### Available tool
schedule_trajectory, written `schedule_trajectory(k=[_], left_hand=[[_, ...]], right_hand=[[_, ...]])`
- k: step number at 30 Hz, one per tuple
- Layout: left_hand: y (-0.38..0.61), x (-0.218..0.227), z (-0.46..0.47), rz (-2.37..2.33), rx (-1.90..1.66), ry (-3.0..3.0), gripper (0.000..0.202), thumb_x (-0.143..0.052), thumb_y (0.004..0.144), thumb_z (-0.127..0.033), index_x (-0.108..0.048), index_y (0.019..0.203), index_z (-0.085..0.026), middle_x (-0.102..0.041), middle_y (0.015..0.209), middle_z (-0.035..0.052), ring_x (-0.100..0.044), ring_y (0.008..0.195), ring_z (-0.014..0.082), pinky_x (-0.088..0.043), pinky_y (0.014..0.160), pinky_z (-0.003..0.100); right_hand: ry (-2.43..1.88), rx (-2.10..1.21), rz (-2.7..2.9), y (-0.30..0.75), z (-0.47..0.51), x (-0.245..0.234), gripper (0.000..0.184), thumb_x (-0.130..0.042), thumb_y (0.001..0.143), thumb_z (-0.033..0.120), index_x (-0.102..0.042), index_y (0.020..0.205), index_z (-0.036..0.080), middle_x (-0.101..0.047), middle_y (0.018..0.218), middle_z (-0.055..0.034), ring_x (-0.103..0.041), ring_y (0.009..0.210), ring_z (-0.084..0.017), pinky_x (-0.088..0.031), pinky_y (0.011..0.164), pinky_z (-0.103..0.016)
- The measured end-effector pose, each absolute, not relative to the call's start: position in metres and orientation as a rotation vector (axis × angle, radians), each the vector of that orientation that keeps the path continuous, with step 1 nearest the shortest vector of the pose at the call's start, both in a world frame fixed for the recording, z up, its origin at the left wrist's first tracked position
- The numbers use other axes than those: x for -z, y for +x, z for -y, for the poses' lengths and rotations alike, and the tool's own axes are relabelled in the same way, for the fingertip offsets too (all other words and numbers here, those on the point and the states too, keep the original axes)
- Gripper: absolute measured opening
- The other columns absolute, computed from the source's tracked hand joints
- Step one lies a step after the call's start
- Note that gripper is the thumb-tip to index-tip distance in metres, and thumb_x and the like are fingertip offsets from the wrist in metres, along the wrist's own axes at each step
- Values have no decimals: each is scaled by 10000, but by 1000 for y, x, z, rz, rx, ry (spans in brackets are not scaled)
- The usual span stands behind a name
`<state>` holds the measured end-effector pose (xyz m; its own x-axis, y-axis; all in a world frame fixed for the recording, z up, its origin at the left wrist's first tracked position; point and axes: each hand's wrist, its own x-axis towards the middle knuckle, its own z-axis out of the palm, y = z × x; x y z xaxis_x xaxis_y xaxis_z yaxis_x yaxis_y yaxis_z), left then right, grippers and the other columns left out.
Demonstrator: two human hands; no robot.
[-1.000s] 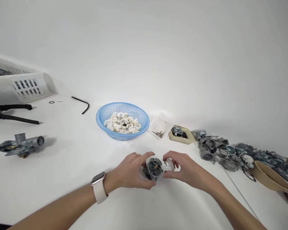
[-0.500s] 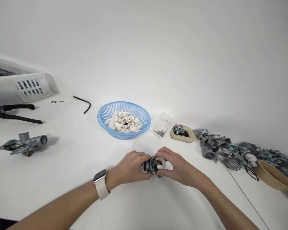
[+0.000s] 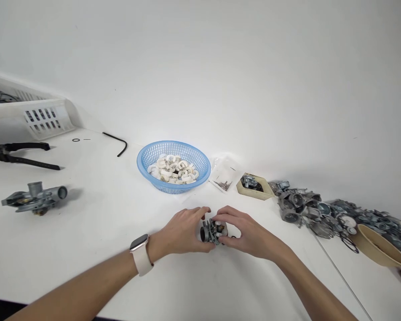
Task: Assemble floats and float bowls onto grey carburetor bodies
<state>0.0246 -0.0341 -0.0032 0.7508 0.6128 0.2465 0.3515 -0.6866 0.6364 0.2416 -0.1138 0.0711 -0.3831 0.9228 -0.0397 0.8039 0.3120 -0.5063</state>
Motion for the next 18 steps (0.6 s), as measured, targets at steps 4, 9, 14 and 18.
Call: schedule_trajectory(k=[4,9,14,18], left_hand=[[24,-1,34,-649,-559,2333,545,-788,749,-453,-591,1224,-274,-728,1022,7,-704,859,245,-507,719,314],[23,-2,35,-631,-547,2340,607,-776,767,-459,-568,1308,-279,-739,1074,15,-704,899,261,-507,763,332],[23,-1,36,-647,-552,2402,689,-791,743,-569,-567,1328,-280,-736,897,0,-698,789,247,-490,814,363],[23,0,35,-659,-551,2459,673,-774,751,-627,-584,1288,-269,-703,790,-10,-669,695,231,-466,759,352]], right_hand=[[-1554,-587,2328,243,116,-75,361,-678,917,222,-634,1259,329,-694,1159,3,-666,1013,-209,-553,904,-363],[-1508,-525,2264,249,118,-81,360,-667,914,221,-661,1264,306,-707,1165,-24,-680,968,-204,-604,858,-377],[-1355,-686,2132,247,124,-90,404,-670,872,162,-701,1244,317,-688,1216,-45,-682,1018,-203,-644,848,-367],[-1235,-772,2038,241,133,-101,454,-702,841,121,-703,1247,323,-689,1199,-54,-678,1031,-204,-639,837,-352]])
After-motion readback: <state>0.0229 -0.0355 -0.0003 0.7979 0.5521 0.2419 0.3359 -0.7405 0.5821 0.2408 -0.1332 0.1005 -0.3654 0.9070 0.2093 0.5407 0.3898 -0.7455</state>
